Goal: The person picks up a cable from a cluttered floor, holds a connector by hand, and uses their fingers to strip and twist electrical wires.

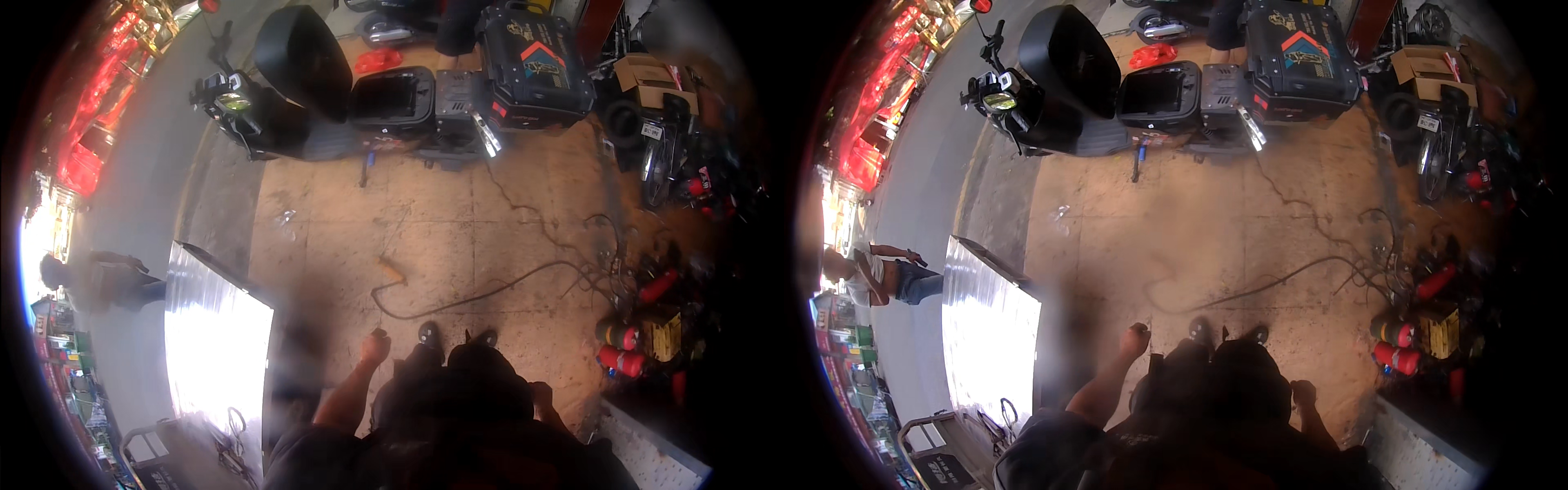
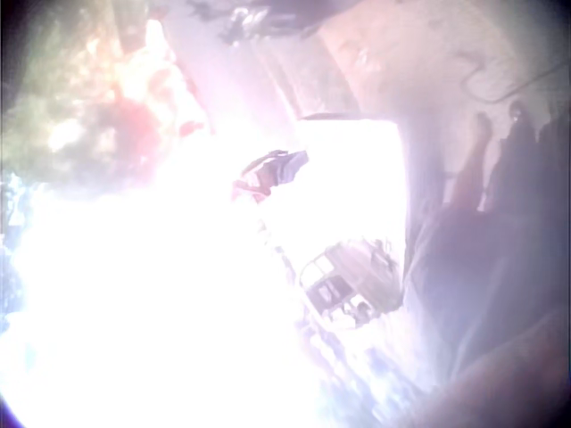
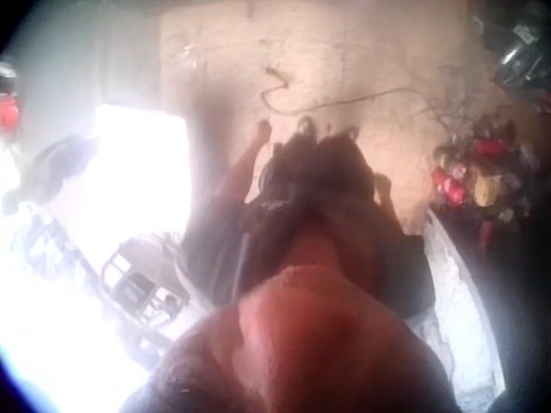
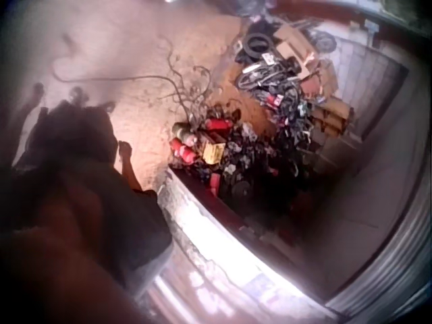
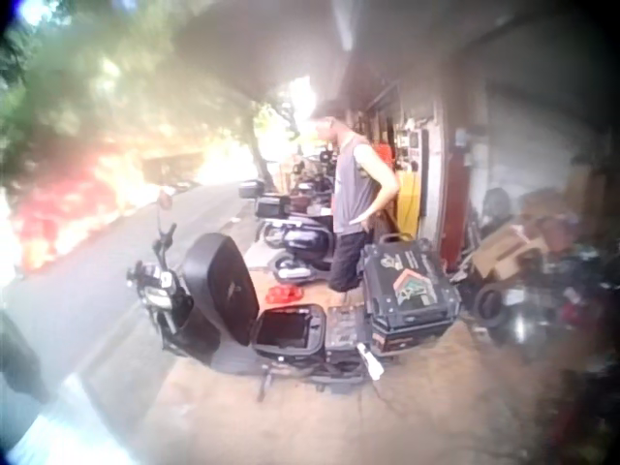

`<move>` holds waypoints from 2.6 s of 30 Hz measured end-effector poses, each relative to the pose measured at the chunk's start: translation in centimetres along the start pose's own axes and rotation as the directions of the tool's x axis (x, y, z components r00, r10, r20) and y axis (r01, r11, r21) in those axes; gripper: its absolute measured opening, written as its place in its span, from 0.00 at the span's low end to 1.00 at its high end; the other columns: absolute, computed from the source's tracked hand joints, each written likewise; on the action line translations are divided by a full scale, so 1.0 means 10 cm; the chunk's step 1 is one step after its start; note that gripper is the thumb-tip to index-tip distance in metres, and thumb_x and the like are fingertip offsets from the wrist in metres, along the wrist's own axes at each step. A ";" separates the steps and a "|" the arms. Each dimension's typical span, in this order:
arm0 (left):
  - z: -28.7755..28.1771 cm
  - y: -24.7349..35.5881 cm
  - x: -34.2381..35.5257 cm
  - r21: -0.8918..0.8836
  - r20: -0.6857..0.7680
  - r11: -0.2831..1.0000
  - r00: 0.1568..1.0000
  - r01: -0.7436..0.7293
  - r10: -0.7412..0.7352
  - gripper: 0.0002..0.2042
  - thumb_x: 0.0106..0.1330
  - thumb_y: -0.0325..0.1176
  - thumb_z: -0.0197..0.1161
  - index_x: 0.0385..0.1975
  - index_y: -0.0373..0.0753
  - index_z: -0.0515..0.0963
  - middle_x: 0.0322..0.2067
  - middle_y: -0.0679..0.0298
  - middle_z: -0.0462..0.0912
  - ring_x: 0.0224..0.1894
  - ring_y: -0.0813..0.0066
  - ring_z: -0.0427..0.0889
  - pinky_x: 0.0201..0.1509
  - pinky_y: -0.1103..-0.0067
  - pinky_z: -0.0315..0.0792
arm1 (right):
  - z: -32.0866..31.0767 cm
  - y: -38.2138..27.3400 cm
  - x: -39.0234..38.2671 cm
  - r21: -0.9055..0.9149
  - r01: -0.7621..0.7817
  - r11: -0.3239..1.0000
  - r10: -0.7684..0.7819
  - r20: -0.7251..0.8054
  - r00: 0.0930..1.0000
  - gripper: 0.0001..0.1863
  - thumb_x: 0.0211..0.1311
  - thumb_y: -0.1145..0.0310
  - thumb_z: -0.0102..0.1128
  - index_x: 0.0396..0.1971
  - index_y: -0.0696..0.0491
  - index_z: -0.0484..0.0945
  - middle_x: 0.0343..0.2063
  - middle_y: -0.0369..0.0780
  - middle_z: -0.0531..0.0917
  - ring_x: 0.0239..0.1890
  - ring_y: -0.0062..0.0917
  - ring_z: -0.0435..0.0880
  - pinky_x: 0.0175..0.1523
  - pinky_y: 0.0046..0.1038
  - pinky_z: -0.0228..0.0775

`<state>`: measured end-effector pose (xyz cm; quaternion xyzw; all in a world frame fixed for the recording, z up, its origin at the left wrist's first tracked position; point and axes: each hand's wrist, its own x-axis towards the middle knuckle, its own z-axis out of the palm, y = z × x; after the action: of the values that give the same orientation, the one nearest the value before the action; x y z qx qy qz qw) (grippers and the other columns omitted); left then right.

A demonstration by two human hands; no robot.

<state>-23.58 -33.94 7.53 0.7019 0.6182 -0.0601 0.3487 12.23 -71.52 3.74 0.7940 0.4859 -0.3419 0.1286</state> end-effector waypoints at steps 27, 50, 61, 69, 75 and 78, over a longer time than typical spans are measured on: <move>-1.84 3.03 4.34 -0.537 -0.556 0.646 0.804 -0.542 0.212 0.16 0.55 0.30 0.53 0.42 0.30 0.73 0.39 0.45 0.78 0.44 0.53 0.77 0.49 0.72 0.69 | -0.36 0.89 1.23 0.337 0.024 0.941 0.091 -0.320 0.943 0.11 0.56 0.67 0.47 0.14 0.48 0.66 0.12 0.30 0.65 0.11 0.19 0.63 0.15 0.22 0.53; -1.95 2.24 8.83 -0.197 -0.284 0.980 0.956 0.014 -0.070 0.14 0.53 0.35 0.60 0.38 0.38 0.78 0.34 0.54 0.82 0.35 0.60 0.81 0.42 0.70 0.73 | -3.71 -1.20 3.24 0.681 -0.399 -0.614 0.309 0.672 0.673 0.06 0.58 0.68 0.53 0.36 0.49 0.74 0.17 0.28 0.68 0.15 0.11 0.65 0.15 0.12 0.52; -2.25 2.94 7.63 0.236 0.136 0.927 0.954 -0.292 0.266 0.14 0.58 0.41 0.56 0.40 0.44 0.78 0.42 0.56 0.78 0.50 0.60 0.74 0.53 0.65 0.67 | -4.21 -1.44 3.60 0.784 -0.570 -0.246 0.525 0.602 0.601 0.12 0.56 0.61 0.56 0.38 0.48 0.74 0.24 0.33 0.77 0.22 0.14 0.73 0.23 0.17 0.62; -2.39 2.85 7.57 0.259 -0.119 0.962 0.985 -0.088 0.122 0.17 0.55 0.44 0.55 0.44 0.50 0.77 0.44 0.56 0.76 0.48 0.55 0.74 0.51 0.64 0.70 | -4.05 -1.29 3.45 0.869 -0.431 -0.243 0.490 0.493 0.719 0.10 0.59 0.66 0.50 0.40 0.50 0.74 0.23 0.34 0.77 0.22 0.18 0.73 0.25 0.20 0.65; -2.12 2.78 6.61 -0.094 -0.266 0.941 0.919 -0.325 0.291 0.16 0.59 0.38 0.54 0.39 0.32 0.77 0.36 0.48 0.80 0.38 0.54 0.79 0.45 0.69 0.72 | -3.59 -1.39 3.05 0.915 -0.267 -0.301 0.677 0.402 0.617 0.09 0.53 0.66 0.57 0.33 0.51 0.77 0.23 0.33 0.77 0.24 0.16 0.73 0.26 0.21 0.64; -1.70 2.92 6.04 0.024 -0.059 0.642 0.640 -0.766 0.766 0.10 0.58 0.34 0.53 0.20 0.35 0.73 0.22 0.57 0.77 0.26 0.59 0.76 0.30 0.68 0.69 | -3.19 -1.50 2.59 0.914 -0.209 -0.349 0.779 0.407 0.477 0.09 0.51 0.65 0.59 0.30 0.54 0.79 0.24 0.33 0.78 0.25 0.18 0.74 0.28 0.22 0.66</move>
<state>10.91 25.79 1.31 0.8986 0.2740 0.1166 0.3223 20.26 -29.32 11.74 0.8063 -0.3165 -0.2825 -0.4121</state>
